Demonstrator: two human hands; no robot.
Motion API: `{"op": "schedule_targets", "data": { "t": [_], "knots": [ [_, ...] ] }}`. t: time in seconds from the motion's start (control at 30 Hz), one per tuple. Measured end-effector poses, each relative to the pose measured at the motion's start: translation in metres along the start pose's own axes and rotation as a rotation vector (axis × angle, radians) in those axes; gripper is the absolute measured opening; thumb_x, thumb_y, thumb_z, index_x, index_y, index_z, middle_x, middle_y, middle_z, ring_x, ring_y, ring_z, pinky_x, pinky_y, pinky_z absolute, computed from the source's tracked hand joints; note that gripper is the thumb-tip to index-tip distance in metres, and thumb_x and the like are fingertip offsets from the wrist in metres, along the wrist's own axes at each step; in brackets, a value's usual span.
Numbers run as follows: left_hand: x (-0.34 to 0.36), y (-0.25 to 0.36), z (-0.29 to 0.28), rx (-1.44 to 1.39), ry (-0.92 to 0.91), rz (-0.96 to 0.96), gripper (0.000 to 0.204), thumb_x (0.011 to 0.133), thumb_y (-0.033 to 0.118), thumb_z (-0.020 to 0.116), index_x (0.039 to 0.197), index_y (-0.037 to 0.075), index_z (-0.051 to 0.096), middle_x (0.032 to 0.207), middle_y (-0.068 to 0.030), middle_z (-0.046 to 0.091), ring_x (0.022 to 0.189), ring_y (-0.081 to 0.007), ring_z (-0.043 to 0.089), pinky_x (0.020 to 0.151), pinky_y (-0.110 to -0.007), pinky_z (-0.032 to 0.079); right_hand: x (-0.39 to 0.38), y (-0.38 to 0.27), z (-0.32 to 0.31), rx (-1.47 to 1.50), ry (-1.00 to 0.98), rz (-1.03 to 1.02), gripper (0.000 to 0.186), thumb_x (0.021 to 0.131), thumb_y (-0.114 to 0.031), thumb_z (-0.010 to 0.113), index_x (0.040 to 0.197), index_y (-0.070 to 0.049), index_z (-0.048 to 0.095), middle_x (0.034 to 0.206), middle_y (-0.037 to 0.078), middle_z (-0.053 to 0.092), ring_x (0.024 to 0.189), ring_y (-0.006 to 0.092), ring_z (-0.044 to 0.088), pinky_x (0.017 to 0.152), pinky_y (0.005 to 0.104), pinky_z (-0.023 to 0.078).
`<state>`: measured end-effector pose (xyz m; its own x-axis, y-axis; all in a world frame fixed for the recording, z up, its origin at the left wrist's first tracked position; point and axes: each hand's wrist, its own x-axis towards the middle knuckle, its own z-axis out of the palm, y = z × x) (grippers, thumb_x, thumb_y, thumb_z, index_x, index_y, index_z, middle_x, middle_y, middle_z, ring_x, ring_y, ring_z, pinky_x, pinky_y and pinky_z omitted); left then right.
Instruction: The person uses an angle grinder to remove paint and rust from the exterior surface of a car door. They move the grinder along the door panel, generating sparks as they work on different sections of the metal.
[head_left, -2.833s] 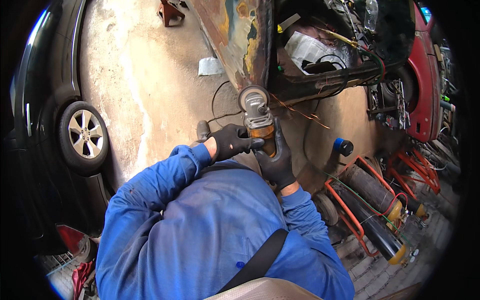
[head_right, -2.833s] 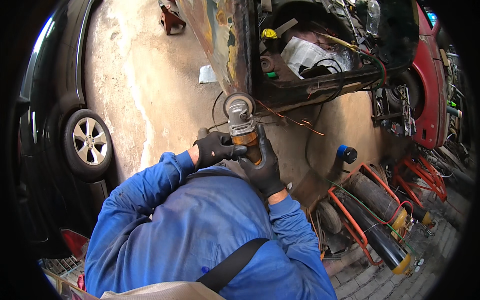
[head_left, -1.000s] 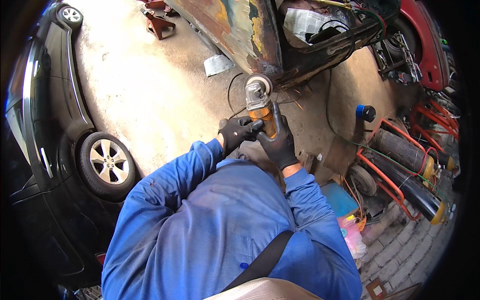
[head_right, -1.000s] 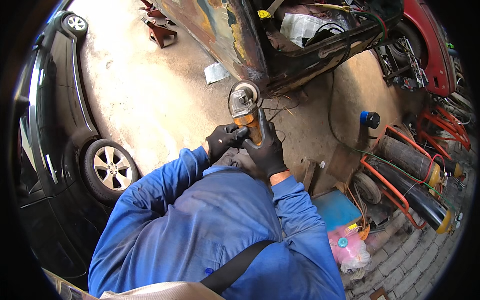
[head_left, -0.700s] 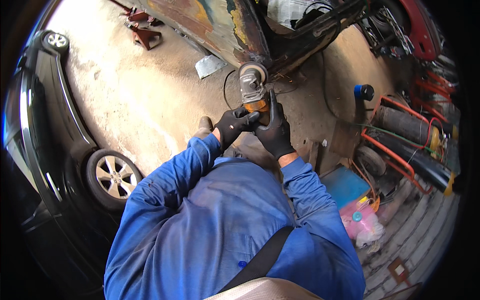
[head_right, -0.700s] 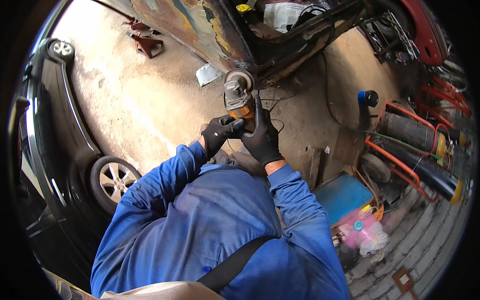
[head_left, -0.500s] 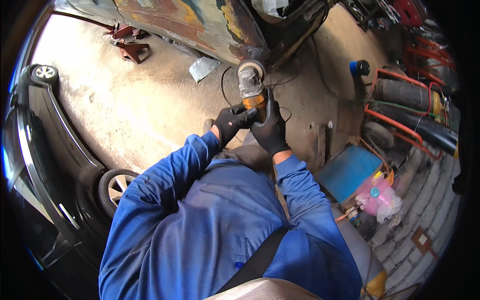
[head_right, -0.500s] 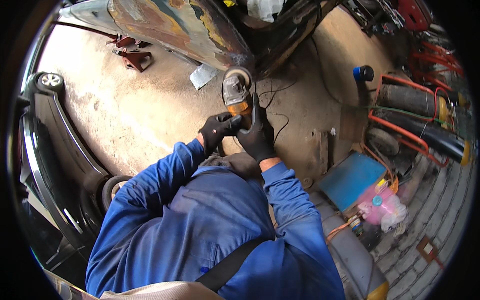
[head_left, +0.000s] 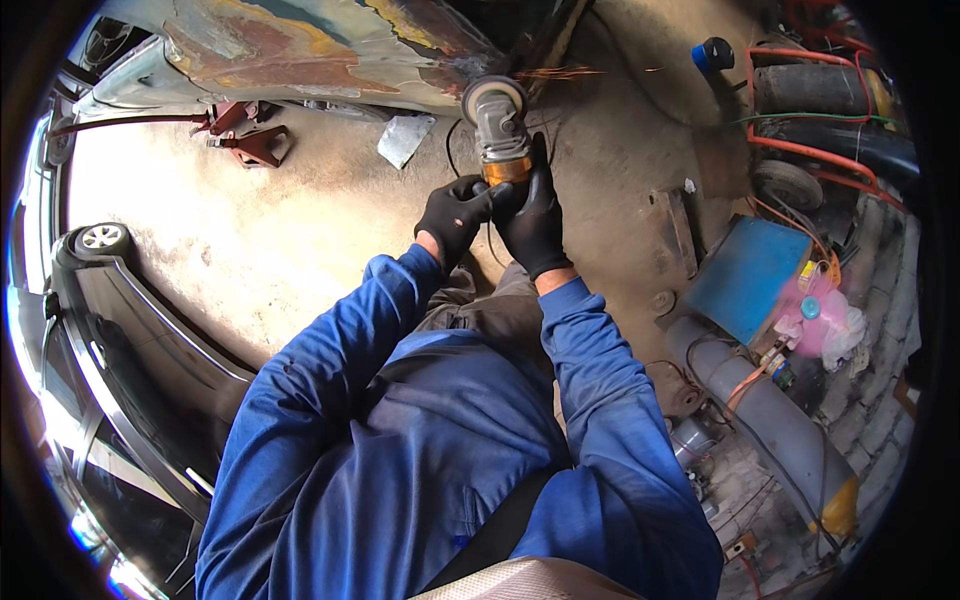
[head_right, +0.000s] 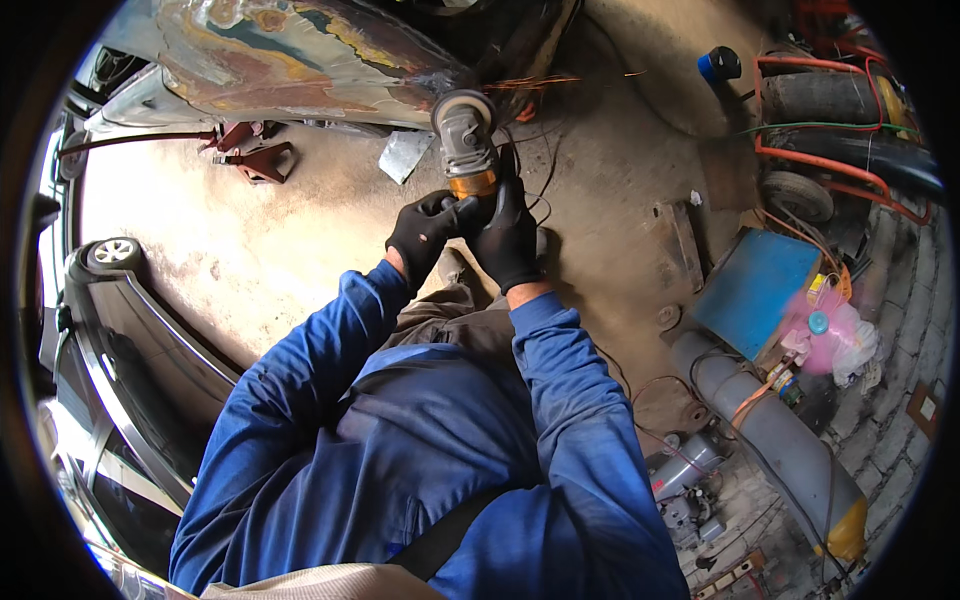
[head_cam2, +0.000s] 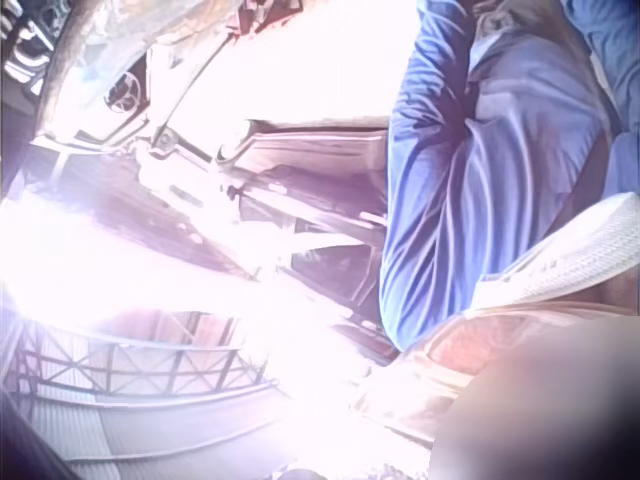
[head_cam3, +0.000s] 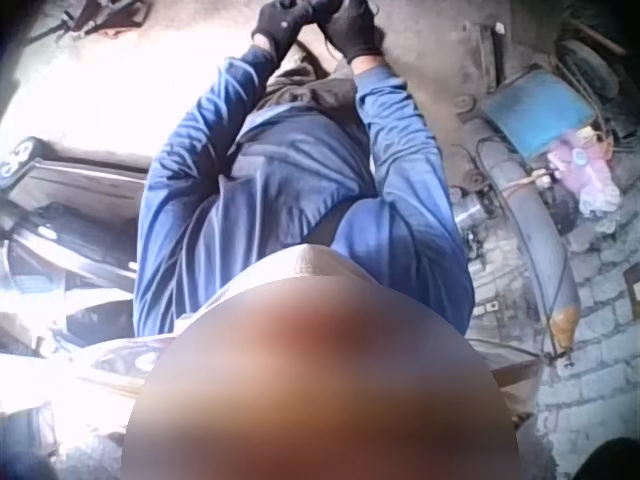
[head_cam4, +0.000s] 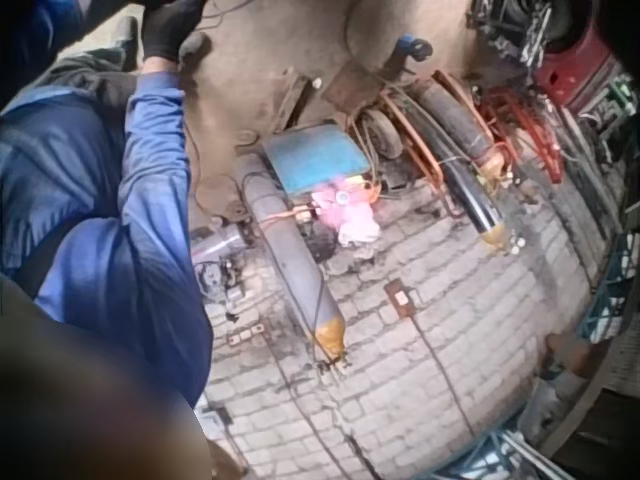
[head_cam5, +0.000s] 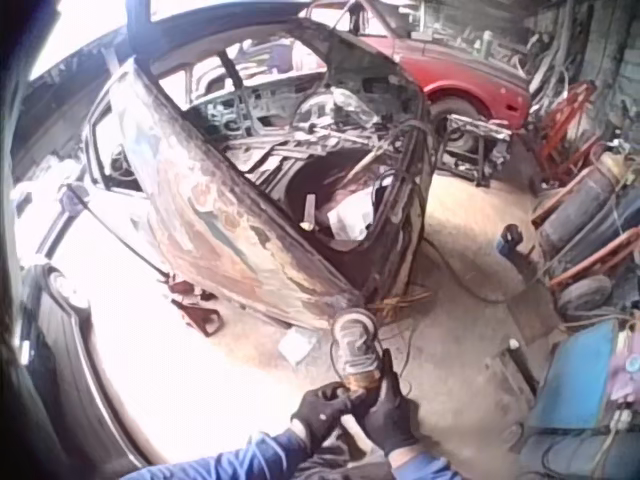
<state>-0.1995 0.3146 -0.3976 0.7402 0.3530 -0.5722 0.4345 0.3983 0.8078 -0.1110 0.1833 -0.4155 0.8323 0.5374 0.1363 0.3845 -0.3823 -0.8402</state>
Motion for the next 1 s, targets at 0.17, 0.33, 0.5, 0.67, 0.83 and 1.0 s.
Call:
{"op": "schedule_targets", "data": {
  "t": [0.17, 0.33, 0.5, 0.67, 0.83, 1.0],
  "knots": [
    [0.003, -0.003, 0.001, 0.012, 0.057, 0.069, 0.034, 0.098, 0.035, 0.087, 0.092, 0.006, 0.070, 0.082, 0.0063, 0.061, 0.077, -0.0074, 0.051, 0.070, -0.028, 0.043, 0.000, 0.012, 0.010, 0.187, -0.032, 0.040, 0.101, 0.099, -0.048, 0.078, 0.174, -0.005, 0.026, 0.159, 0.029, 0.055, 0.135, 0.0460, 0.065, 0.105, 0.0479, 0.058],
    [0.000, 0.000, 0.003, 0.033, 0.101, 0.109, 0.038, 0.096, 0.037, 0.087, 0.092, 0.003, 0.072, 0.081, 0.0036, 0.064, 0.076, -0.0084, 0.054, 0.069, -0.030, 0.045, 0.003, 0.011, 0.013, 0.228, -0.024, 0.052, 0.103, 0.100, -0.055, 0.075, 0.174, -0.004, 0.026, 0.155, 0.029, 0.060, 0.134, 0.0434, 0.067, 0.104, 0.0464, 0.058],
    [-0.004, 0.017, 0.002, 0.168, 0.126, 0.172, 0.041, 0.095, 0.039, 0.087, 0.096, 0.000, 0.075, 0.083, 0.0006, 0.069, 0.077, -0.0085, 0.056, 0.069, -0.030, 0.048, 0.007, -0.003, 0.013, 0.529, -0.024, 0.203, 0.103, 0.099, -0.056, 0.076, 0.174, -0.004, 0.027, 0.152, 0.029, 0.062, 0.132, 0.0430, 0.069, 0.102, 0.0456, 0.058],
    [-0.008, 0.025, 0.014, 0.067, 0.117, 0.137, 0.043, 0.094, 0.040, 0.088, 0.100, -0.001, 0.076, 0.085, -0.0004, 0.071, 0.080, -0.0085, 0.059, 0.072, -0.030, 0.049, 0.009, -0.011, -0.001, 0.238, 0.018, 0.112, 0.104, 0.096, -0.046, 0.084, 0.173, -0.004, 0.029, 0.148, 0.028, 0.066, 0.127, 0.0403, 0.072, 0.099, 0.0447, 0.059],
    [-0.008, 0.038, 0.015, 0.187, 0.121, 0.129, 0.045, 0.094, 0.041, 0.089, 0.101, -0.001, 0.077, 0.087, -0.0005, 0.073, 0.081, -0.0088, 0.060, 0.073, -0.030, 0.050, 0.014, -0.014, -0.005, 0.403, -0.001, 0.172, 0.099, 0.096, -0.031, 0.087, 0.172, -0.003, 0.031, 0.142, 0.026, 0.069, 0.121, 0.0354, 0.074, 0.097, 0.0422, 0.060],
    [-0.015, 0.042, 0.026, 0.060, 0.079, 0.073, 0.040, 0.101, 0.039, 0.084, 0.101, 0.000, 0.074, 0.088, 0.0009, 0.071, 0.080, -0.0080, 0.061, 0.074, -0.027, 0.050, 0.014, -0.032, -0.015, 0.371, 0.018, 0.223, 0.094, 0.097, -0.028, 0.086, 0.171, -0.003, 0.034, 0.136, 0.025, 0.072, 0.117, 0.0331, 0.075, 0.097, 0.0422, 0.060]
  ]
}}
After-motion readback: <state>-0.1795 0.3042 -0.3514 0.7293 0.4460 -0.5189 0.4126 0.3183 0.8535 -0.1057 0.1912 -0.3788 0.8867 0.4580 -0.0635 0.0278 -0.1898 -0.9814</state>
